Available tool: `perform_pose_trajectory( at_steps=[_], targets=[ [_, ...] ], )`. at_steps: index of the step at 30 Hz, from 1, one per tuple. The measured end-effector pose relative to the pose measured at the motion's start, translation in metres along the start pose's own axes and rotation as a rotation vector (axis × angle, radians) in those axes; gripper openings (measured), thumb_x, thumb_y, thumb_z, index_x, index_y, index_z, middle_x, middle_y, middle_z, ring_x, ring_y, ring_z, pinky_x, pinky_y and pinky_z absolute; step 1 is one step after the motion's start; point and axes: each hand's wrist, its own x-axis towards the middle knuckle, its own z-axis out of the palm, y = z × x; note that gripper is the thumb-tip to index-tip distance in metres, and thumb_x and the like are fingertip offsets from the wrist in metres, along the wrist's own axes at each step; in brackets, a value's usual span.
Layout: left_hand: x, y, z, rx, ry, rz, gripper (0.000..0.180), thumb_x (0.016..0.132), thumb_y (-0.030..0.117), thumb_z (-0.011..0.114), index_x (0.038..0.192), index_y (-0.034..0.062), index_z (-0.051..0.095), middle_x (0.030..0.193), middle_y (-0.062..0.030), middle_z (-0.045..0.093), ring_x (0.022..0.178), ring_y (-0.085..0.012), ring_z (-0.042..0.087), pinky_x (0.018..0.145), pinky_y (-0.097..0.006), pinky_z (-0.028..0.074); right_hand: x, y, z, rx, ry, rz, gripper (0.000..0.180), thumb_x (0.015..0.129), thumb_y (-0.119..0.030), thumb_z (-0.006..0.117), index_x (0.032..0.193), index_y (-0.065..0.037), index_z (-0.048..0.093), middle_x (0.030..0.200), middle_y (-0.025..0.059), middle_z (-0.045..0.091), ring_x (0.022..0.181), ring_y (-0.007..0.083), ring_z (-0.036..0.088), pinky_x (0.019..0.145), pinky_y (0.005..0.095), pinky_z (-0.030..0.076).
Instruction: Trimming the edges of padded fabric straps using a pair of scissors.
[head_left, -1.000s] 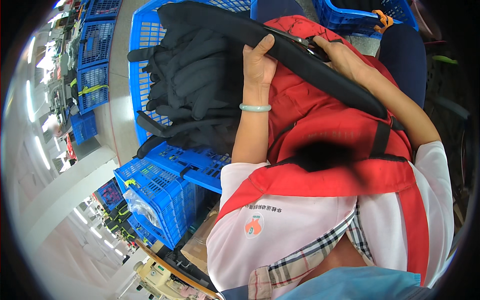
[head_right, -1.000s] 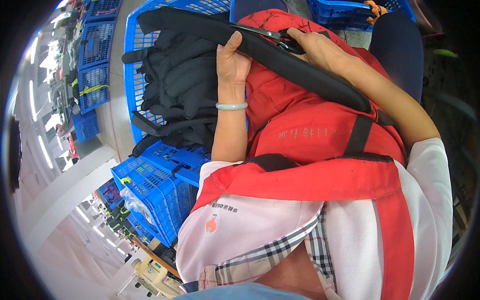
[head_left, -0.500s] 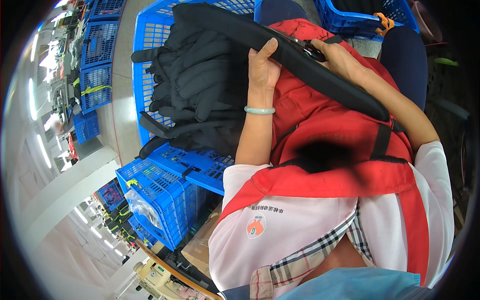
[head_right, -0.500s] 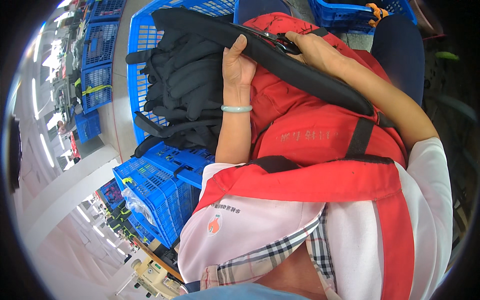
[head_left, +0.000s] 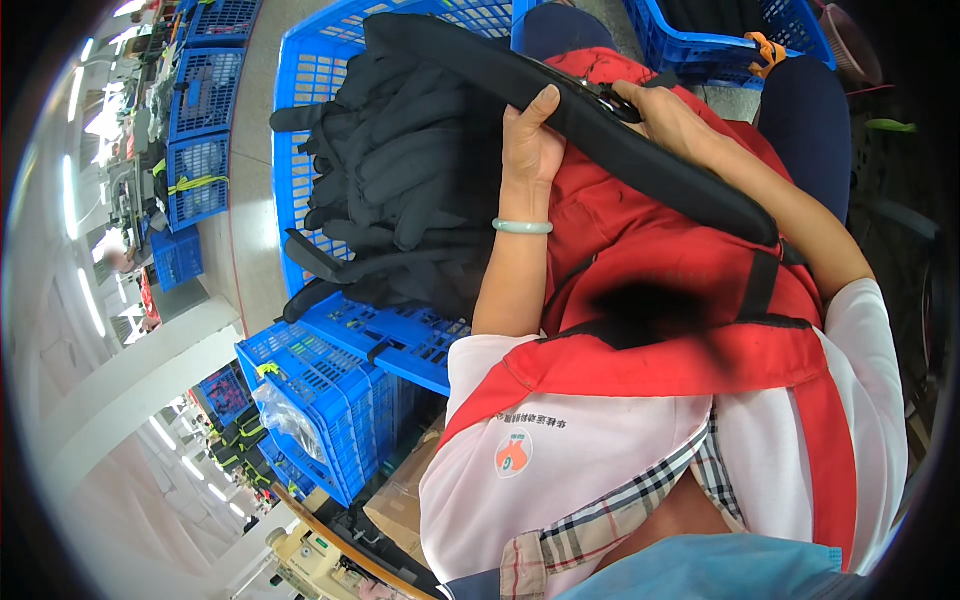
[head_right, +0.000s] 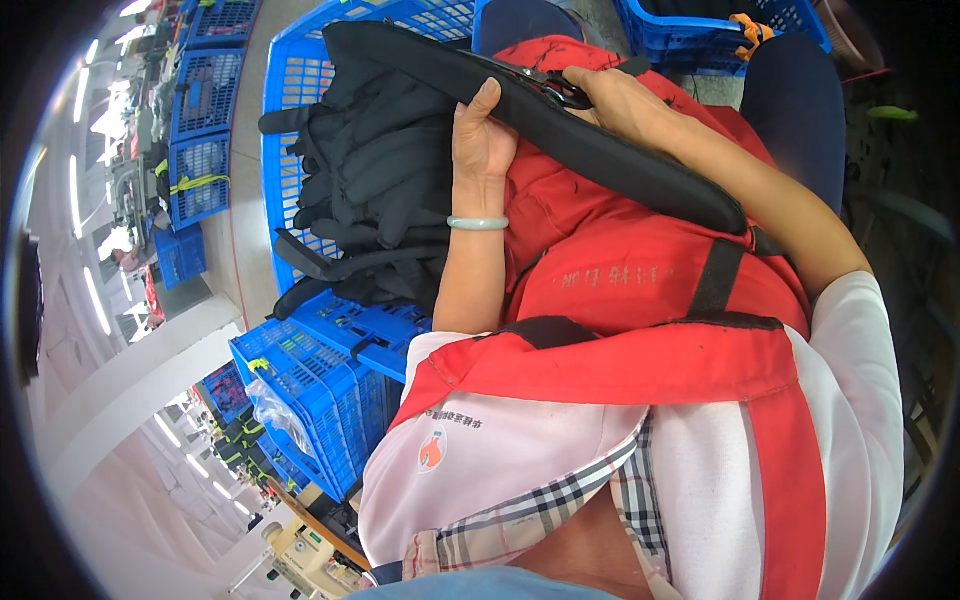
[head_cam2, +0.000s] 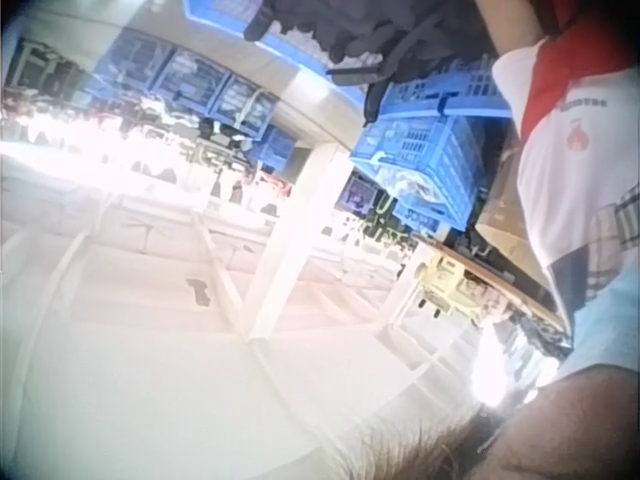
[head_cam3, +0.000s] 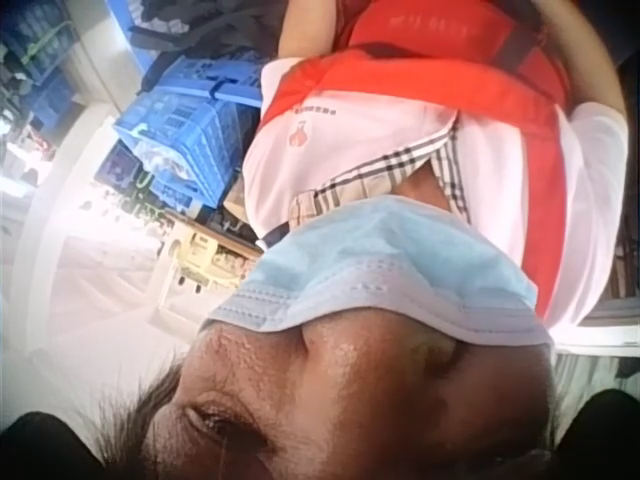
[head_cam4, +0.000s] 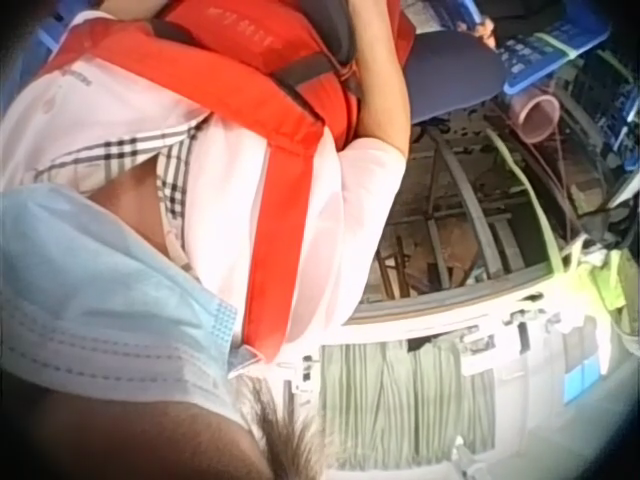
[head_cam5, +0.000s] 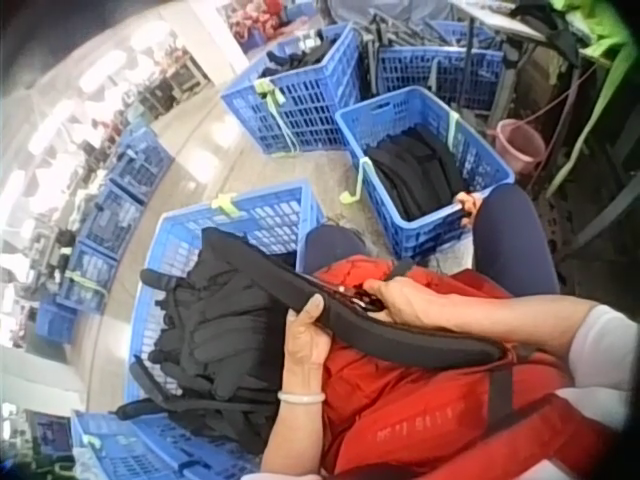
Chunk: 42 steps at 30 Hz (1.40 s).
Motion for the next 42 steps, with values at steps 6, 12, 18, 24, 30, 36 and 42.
perform_pose_trajectory(
  at_steps=[6,12,18,24,30,36,42],
  targets=[
    [0.006,-0.005,-0.003,-0.039,-0.008,-0.007,0.028,0.081,0.002,0.071,0.106,0.0037,0.058,0.097,-0.0053,0.063,0.091,-0.0198,0.062,0.089,-0.035,0.051,0.003,0.017,0.009,0.165,0.119,-0.042,0.035,0.09,-0.031,0.064,0.094,0.003,0.057,0.07,0.0168,0.06,0.065,0.0251,0.06,0.061,0.0373,0.044],
    [0.029,0.003,-0.023,-0.162,0.184,0.108,0.03,0.089,0.012,0.068,0.115,0.0019,0.058,0.113,-0.0101,0.063,0.104,-0.0212,0.061,0.094,-0.038,0.049,-0.014,0.014,-0.012,1.081,0.181,0.213,0.017,0.09,-0.021,0.065,0.098,-0.007,0.062,0.067,0.0004,0.056,0.056,0.0073,0.051,0.05,0.0208,0.036],
    [0.053,-0.033,0.05,0.082,0.12,0.177,0.035,0.097,0.022,0.057,0.121,-0.0026,0.054,0.121,-0.0138,0.06,0.11,-0.0239,0.059,0.097,-0.037,0.048,0.02,0.003,-0.028,1.517,0.341,0.243,0.021,0.084,-0.023,0.075,0.083,-0.005,0.064,0.072,0.006,0.064,0.059,0.0117,0.057,0.056,0.0243,0.046],
    [0.066,-0.068,0.064,0.58,-0.115,0.03,0.033,0.091,0.002,0.06,0.124,-0.0012,0.055,0.109,-0.0098,0.064,0.096,-0.016,0.063,0.086,-0.027,0.051,0.085,0.097,-0.128,1.761,0.416,0.113,0.017,0.082,-0.014,0.075,0.089,-0.003,0.064,0.067,0.0059,0.064,0.053,0.0105,0.057,0.048,0.0218,0.048],
    [0.068,-0.079,0.061,0.609,-0.245,-0.323,0.027,0.089,0.003,0.064,0.116,-0.0019,0.063,0.101,-0.0077,0.066,0.092,-0.0117,0.062,0.082,-0.025,0.05,0.137,0.227,-0.313,1.34,0.481,0.27,0.018,0.082,-0.017,0.076,0.075,-0.011,0.062,0.058,-0.0045,0.056,0.048,0.0076,0.049,0.047,0.0209,0.04],
    [0.075,-0.078,0.066,0.637,-0.289,-0.433,0.025,0.09,0.003,0.063,0.114,-0.0016,0.063,0.102,-0.007,0.066,0.094,-0.0119,0.062,0.085,-0.025,0.05,0.182,0.316,-0.307,0.864,0.488,0.408,0.023,0.076,-0.021,0.082,0.077,-0.009,0.062,0.062,0.0021,0.061,0.052,0.0146,0.054,0.047,0.0266,0.044],
    [0.078,-0.068,0.065,0.702,-0.282,-0.438,0.023,0.089,0.002,0.063,0.112,-0.0017,0.064,0.102,-0.0072,0.065,0.095,-0.0122,0.062,0.084,-0.025,0.05,0.179,0.361,-0.122,0.241,0.221,0.719,0.02,0.089,-0.018,0.064,0.095,0.001,0.063,0.073,0.0118,0.067,0.061,0.0183,0.068,0.049,0.0317,0.056]
  ],
)
